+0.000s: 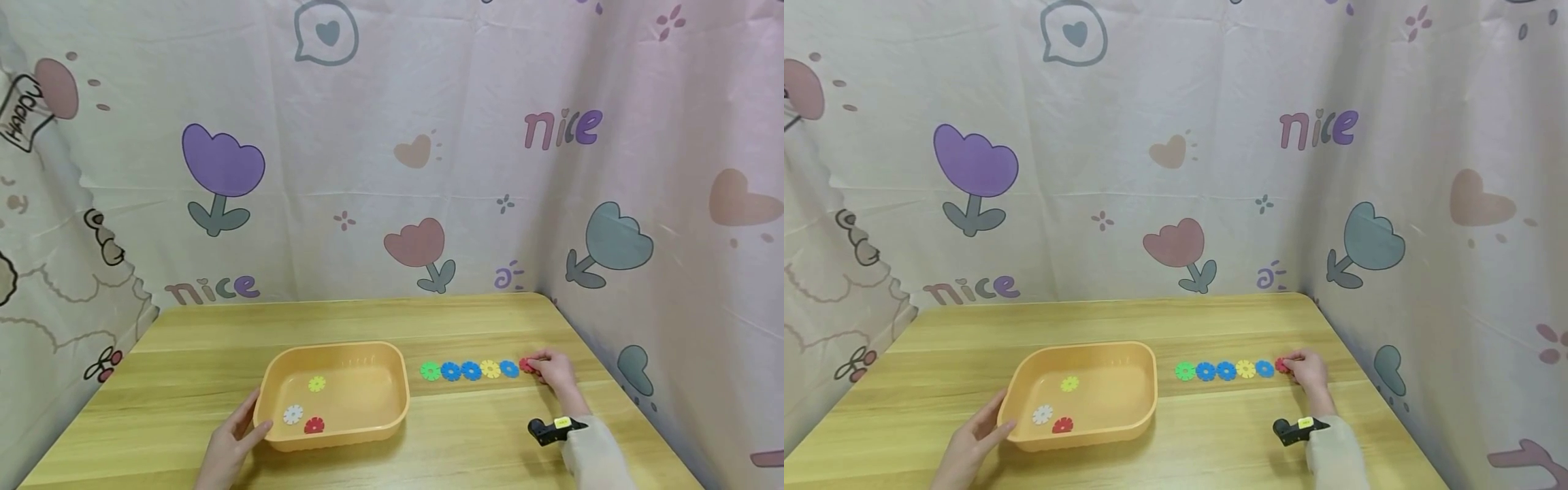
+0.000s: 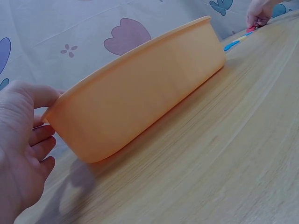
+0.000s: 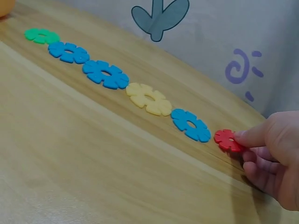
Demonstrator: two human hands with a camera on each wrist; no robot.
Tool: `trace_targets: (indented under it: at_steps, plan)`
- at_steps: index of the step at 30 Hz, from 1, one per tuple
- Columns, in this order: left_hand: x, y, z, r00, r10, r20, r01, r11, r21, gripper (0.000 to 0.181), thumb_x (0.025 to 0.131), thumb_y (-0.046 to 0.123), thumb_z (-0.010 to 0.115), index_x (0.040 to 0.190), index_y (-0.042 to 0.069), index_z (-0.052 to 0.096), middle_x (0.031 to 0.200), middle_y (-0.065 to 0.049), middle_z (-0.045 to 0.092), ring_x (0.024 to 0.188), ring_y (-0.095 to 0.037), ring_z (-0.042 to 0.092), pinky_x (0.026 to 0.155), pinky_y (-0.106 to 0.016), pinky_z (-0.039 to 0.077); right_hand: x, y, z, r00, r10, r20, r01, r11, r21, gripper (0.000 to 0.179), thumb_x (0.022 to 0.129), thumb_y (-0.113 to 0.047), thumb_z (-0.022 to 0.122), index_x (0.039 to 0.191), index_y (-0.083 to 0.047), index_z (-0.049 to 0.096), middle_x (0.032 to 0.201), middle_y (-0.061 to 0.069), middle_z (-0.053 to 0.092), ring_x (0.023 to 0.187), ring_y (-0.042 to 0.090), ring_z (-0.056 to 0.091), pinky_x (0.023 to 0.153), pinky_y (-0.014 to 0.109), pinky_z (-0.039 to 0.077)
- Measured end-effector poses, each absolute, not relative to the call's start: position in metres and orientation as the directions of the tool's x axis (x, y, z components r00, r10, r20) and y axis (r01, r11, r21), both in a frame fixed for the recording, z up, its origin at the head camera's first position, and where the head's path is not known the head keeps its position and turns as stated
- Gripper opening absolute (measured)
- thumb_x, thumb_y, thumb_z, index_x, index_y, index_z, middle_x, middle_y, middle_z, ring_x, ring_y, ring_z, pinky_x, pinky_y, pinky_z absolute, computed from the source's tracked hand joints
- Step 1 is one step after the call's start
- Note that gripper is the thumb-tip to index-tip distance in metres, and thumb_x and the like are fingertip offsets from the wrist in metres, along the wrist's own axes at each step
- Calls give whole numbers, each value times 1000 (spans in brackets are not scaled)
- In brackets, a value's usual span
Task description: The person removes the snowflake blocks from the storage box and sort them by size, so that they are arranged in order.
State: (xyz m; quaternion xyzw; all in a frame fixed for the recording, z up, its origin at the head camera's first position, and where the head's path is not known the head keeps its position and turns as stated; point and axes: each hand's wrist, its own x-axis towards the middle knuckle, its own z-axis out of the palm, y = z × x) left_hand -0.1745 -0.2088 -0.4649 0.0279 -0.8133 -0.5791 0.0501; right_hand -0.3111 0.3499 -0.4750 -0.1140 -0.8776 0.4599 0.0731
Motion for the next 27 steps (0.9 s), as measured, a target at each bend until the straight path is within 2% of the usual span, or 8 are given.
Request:
trace_targets:
  at_steps: [8, 13, 18, 27]
  plan:
    - [-174, -210, -465, -995, -98, 22, -10, 318, 948, 68, 90, 20, 62, 143, -5, 26, 146, -26, 23, 132, -41, 21, 86, -1, 28, -309, 346, -471, -964, 261, 59, 124, 630, -767, 20, 84, -5, 64, 92, 13, 60, 78, 17, 61, 58, 14, 53, 48, 22, 47]
    - [-174, -210, -464, -994, -105, 8, -28, 344, 939, 69, 90, 23, 62, 143, -3, 26, 147, -25, 23, 132, -42, 22, 86, -3, 28, -307, 346, -471, -959, 276, 65, 137, 653, -745, 23, 84, -6, 63, 96, 13, 59, 86, 24, 60, 66, 21, 56, 49, 21, 46]
    - [-173, -210, -465, -995, -101, -2, -36, 330, 943, 70, 90, 23, 62, 144, -2, 26, 147, -25, 22, 133, -42, 21, 87, -5, 30, -306, 347, -471, -956, 287, 57, 138, 614, -777, 25, 86, -5, 61, 101, 15, 58, 83, 21, 62, 63, 17, 57, 46, 18, 45]
    - [-172, -210, -462, -994, -108, -6, -41, 322, 946, 69, 90, 22, 62, 143, -3, 26, 147, -25, 22, 132, -42, 22, 90, -12, 32, -304, 331, -457, -968, 243, 68, 81, 554, -829, 26, 86, -8, 61, 99, 14, 58, 76, 14, 64, 59, 15, 59, 50, 25, 51]
